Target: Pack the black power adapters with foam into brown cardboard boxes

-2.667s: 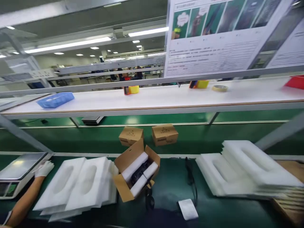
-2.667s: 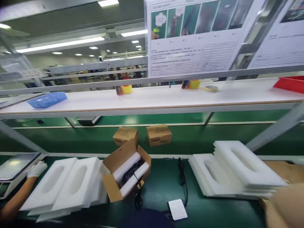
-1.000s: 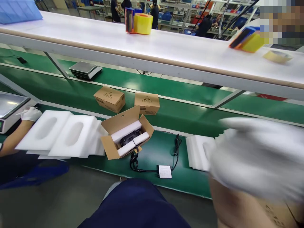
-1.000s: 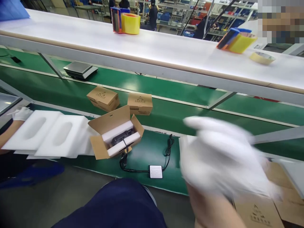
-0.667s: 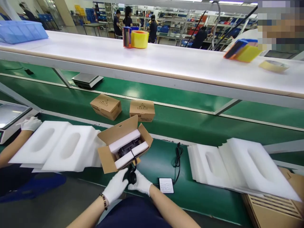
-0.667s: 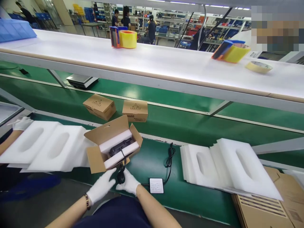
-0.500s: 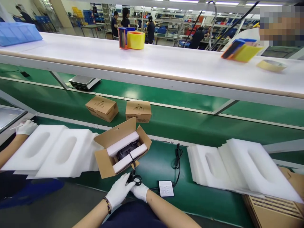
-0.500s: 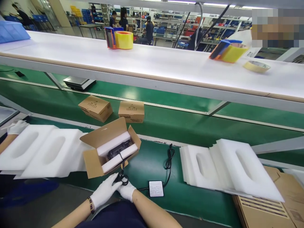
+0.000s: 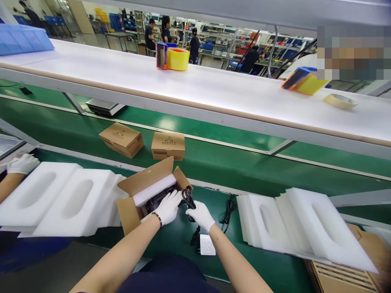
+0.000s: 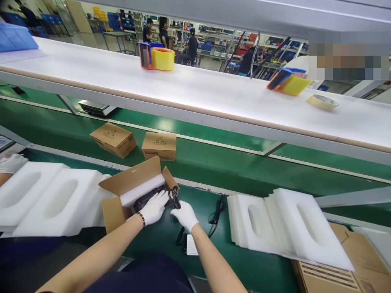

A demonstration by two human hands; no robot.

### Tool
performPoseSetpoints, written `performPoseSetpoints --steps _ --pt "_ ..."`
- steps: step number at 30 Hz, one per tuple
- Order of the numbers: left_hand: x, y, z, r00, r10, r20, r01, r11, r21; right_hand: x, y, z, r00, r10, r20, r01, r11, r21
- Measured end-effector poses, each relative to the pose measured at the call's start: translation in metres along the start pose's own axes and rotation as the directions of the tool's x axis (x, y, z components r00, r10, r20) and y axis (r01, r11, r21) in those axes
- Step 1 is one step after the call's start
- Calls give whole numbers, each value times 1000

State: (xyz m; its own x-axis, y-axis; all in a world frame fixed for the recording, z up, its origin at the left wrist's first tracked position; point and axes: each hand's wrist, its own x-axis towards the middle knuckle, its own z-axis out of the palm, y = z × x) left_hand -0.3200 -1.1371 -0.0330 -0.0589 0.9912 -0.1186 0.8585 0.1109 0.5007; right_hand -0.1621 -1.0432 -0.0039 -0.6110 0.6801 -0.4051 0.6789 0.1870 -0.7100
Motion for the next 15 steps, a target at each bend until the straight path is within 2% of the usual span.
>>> performPoseSetpoints --steps 3,7,11,15 --pt "-5 -1 4 997 69 14 -70 997 31 3 13 -8 994 28 -106 -47 983 -176" --pt "-5 -2 -4 995 89 34 -92 991 95 6 9 1 982 31 -184 -84 953 -290" --pt "10 -8 -8 993 97 66 -103 991 90 16 3 1 989 28 -147 -70 955 -290" --pt "32 -9 0 992 67 109 -73 996 52 17 3 -7 995 58 -79 -74 970 -231"
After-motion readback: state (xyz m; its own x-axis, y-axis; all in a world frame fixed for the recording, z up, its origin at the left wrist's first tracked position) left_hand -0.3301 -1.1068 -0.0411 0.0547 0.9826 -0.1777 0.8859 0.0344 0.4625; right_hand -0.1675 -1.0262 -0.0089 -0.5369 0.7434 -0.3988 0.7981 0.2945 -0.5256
